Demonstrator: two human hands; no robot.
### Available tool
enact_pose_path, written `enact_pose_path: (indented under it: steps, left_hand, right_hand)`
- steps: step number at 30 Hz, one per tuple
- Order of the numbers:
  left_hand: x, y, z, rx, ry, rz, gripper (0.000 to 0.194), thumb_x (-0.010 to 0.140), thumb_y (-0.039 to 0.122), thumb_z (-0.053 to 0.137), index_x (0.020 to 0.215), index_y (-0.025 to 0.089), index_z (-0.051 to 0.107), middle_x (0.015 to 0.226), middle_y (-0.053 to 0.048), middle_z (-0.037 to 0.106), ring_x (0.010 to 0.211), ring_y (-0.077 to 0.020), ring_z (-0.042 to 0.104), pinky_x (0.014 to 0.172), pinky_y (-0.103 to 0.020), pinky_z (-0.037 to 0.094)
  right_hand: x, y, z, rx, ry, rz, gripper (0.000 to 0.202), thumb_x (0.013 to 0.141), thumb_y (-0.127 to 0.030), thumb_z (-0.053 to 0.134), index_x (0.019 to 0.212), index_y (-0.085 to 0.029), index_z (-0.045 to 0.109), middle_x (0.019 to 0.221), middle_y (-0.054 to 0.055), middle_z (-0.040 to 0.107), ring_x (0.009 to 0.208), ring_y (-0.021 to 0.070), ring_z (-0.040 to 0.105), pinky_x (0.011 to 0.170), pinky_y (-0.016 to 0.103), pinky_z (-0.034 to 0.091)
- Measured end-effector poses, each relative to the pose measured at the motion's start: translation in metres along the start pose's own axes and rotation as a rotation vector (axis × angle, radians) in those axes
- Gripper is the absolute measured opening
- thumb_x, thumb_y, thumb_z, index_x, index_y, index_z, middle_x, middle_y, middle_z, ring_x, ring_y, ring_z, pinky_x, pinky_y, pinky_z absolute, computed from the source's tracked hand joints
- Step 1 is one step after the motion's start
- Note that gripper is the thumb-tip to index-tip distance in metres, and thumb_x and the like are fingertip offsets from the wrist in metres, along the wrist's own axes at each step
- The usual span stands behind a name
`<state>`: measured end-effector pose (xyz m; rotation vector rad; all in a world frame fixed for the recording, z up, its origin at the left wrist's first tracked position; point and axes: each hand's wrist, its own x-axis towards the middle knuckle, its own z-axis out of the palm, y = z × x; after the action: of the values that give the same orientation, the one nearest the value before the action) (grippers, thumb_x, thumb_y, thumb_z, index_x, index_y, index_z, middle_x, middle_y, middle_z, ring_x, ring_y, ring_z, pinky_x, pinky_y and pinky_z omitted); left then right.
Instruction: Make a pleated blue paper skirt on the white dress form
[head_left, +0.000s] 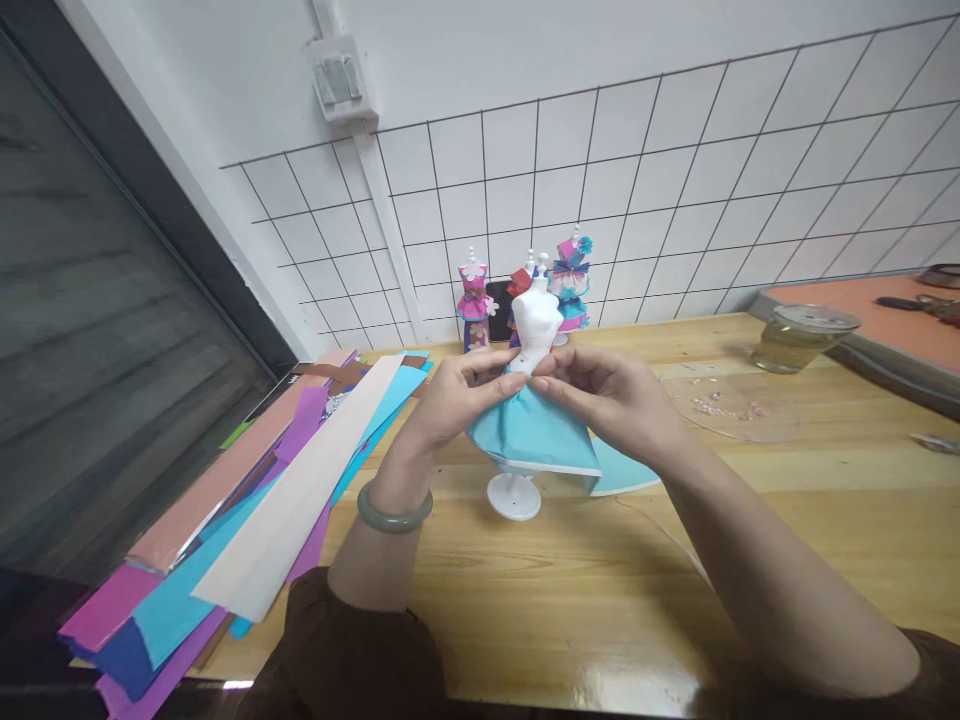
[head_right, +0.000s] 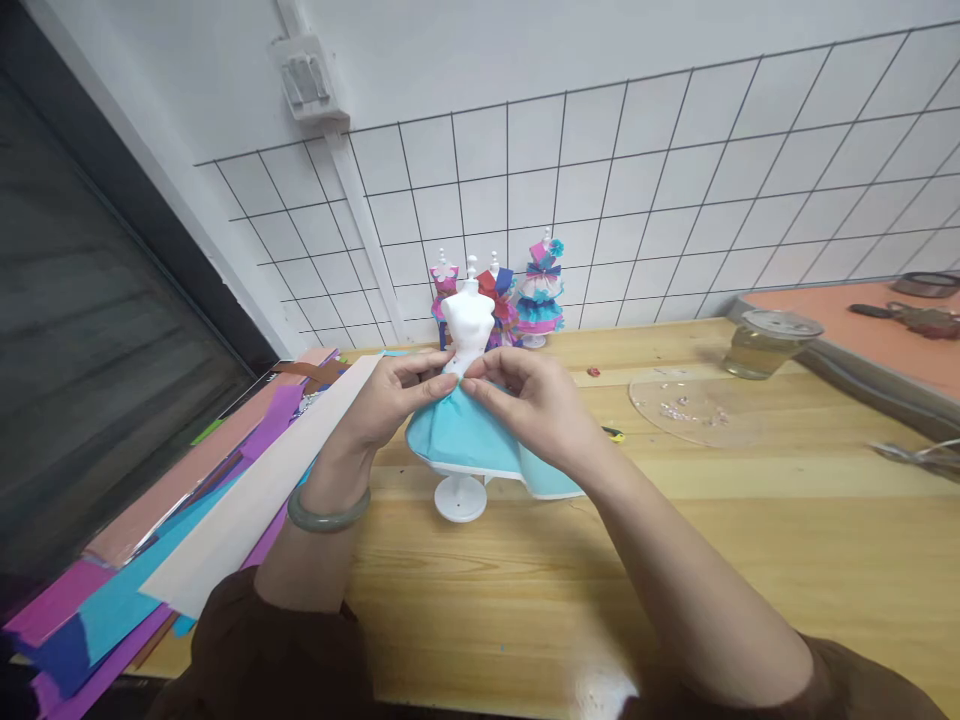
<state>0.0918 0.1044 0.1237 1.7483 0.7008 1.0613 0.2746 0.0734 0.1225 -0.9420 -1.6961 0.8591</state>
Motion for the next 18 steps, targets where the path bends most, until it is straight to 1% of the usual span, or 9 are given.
enact_pose_path:
  steps: [3,6,8,10,12,15,18]
  left_hand:
    - [0.000,-0.001,-0.001,0.002,0.038,-0.011,0.040,0.074,0.036,0.069,0.109,0.017,0.068,0.119,-0.011,0.064,0.109,-0.0266,0.057,0.088,-0.036,0.046]
    - [0.000,-0.003,0.000,0.028,0.093,-0.052,0.040,0.072,0.037,0.070,0.106,0.016,0.068,0.109,-0.011,0.068,0.102,-0.0250,0.060,0.083,-0.035,0.048]
    - [0.001,-0.004,0.000,0.024,0.097,-0.066,0.039,0.072,0.037,0.070,0.104,0.015,0.068,0.106,-0.011,0.069,0.098,-0.0233,0.062,0.080,-0.033,0.048]
    - [0.002,-0.005,0.001,0.009,0.089,-0.051,0.037,0.071,0.036,0.070,0.102,0.015,0.068,0.106,-0.010,0.069,0.096,-0.0216,0.062,0.080,-0.032,0.048]
    - [0.004,-0.007,0.003,0.008,0.097,-0.036,0.034,0.070,0.035,0.071,0.098,0.015,0.068,0.103,-0.010,0.069,0.093,-0.0199,0.062,0.079,-0.031,0.047]
    - [0.005,-0.009,0.004,0.023,0.111,-0.054,0.031,0.070,0.035,0.070,0.094,0.014,0.068,0.098,-0.008,0.069,0.088,-0.0179,0.061,0.076,-0.030,0.047]
    - [0.005,-0.012,0.004,0.029,0.104,-0.069,0.031,0.072,0.038,0.068,0.093,0.015,0.067,0.097,-0.007,0.068,0.086,-0.0164,0.061,0.073,-0.028,0.046]
  right_hand:
    - [0.001,0.002,-0.002,-0.017,-0.040,-0.021,0.024,0.080,-0.039,0.063,0.090,-0.017,0.064,0.084,0.005,0.065,0.072,0.0153,0.058,0.059,0.027,0.044]
    - [0.002,0.003,-0.002,-0.084,-0.041,-0.027,0.023,0.081,-0.039,0.062,0.089,-0.018,0.064,0.082,0.004,0.065,0.072,0.0156,0.056,0.060,0.028,0.043]
    - [0.002,0.004,-0.002,-0.129,-0.033,-0.026,0.023,0.081,-0.039,0.061,0.089,-0.018,0.063,0.079,0.004,0.063,0.068,0.0149,0.055,0.057,0.027,0.042]
    - [0.002,0.005,-0.001,-0.153,-0.028,-0.023,0.023,0.081,-0.039,0.060,0.089,-0.018,0.063,0.078,0.003,0.062,0.065,0.0138,0.053,0.055,0.027,0.040]
    - [0.003,0.006,-0.001,-0.157,-0.031,-0.015,0.023,0.081,-0.040,0.060,0.088,-0.018,0.062,0.075,0.002,0.060,0.062,0.0125,0.051,0.053,0.026,0.038]
    - [0.003,0.007,-0.002,-0.138,-0.033,0.003,0.024,0.081,-0.041,0.060,0.086,-0.017,0.062,0.070,0.000,0.056,0.057,0.0108,0.048,0.051,0.025,0.036]
    - [0.004,0.010,-0.004,-0.139,-0.036,0.037,0.026,0.081,-0.043,0.059,0.087,-0.018,0.064,0.070,0.001,0.058,0.058,0.0116,0.049,0.051,0.026,0.036]
